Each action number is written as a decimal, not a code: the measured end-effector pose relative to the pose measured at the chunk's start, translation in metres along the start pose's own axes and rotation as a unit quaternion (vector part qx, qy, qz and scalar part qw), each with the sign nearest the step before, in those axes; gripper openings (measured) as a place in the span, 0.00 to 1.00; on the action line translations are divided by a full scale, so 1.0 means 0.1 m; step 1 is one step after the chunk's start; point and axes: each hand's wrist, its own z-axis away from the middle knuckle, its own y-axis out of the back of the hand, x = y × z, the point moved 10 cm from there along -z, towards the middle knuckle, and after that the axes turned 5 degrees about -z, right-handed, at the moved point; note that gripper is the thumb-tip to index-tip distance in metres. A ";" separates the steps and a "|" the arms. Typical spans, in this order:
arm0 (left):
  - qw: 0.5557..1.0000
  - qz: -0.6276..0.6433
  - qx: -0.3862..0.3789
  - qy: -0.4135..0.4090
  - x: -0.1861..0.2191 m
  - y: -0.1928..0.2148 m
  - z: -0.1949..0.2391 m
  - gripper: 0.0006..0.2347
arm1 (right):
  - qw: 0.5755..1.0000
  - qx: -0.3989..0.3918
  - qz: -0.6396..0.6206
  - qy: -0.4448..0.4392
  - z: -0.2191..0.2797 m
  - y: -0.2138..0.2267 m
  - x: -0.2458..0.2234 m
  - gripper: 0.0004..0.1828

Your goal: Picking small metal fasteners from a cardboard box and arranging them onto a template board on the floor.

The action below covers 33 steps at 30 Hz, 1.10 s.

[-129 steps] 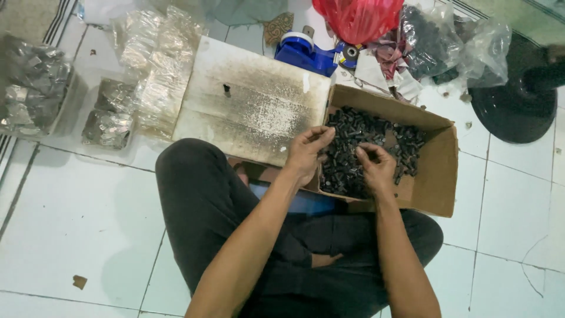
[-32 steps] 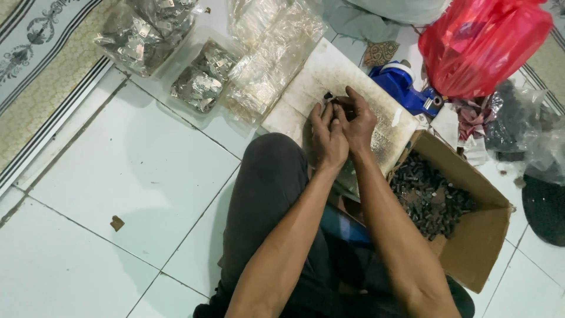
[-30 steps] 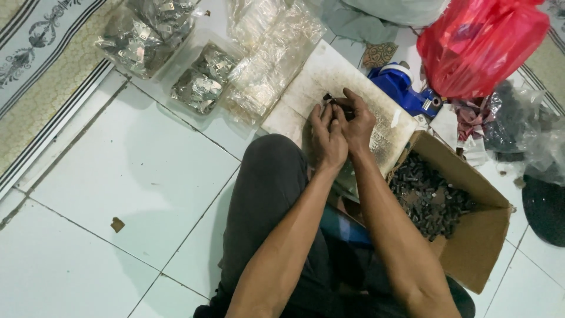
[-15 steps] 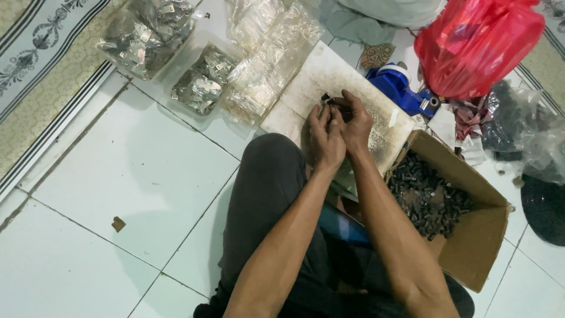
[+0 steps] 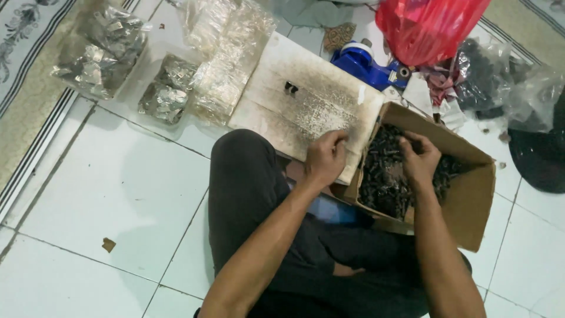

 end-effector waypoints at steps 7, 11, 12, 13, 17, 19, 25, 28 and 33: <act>0.969 -0.058 -0.216 -0.108 0.47 -1.17 0.33 0.09 | 0.989 0.018 0.050 -0.137 0.76 0.57 1.41 0.10; 0.935 -0.166 -0.313 -0.038 0.28 -1.88 0.59 0.05 | 0.951 -0.020 0.247 -0.186 0.81 0.56 1.86 0.11; 0.911 -0.208 -0.355 0.015 0.16 -2.03 0.70 0.05 | 0.939 -0.024 0.283 -0.192 0.78 0.53 1.92 0.12; 0.909 -0.209 -0.359 0.011 0.05 -2.22 0.75 0.05 | 0.940 -0.018 0.281 -0.195 0.78 0.55 1.95 0.12; 0.867 -0.314 -0.379 0.077 -0.28 -2.51 0.80 0.13 | 0.936 -0.057 0.284 -0.199 0.70 0.45 1.85 0.11; 0.860 -0.349 -0.362 0.086 -0.42 -2.53 0.78 0.18 | 0.940 -0.069 0.273 -0.194 0.63 0.37 1.79 0.11; 0.866 -0.300 -0.370 0.152 -0.63 -2.50 0.77 0.12 | 0.932 -0.147 0.270 -0.191 0.51 0.13 1.61 0.17; 0.877 -0.270 -0.358 0.171 -0.54 -2.43 0.75 0.11 | 0.924 -0.143 0.278 -0.221 0.56 0.16 1.61 0.14; 0.920 -0.169 -0.252 0.249 -0.57 -2.24 0.65 0.10 | 0.915 -0.105 0.220 -0.322 0.80 0.30 1.61 0.16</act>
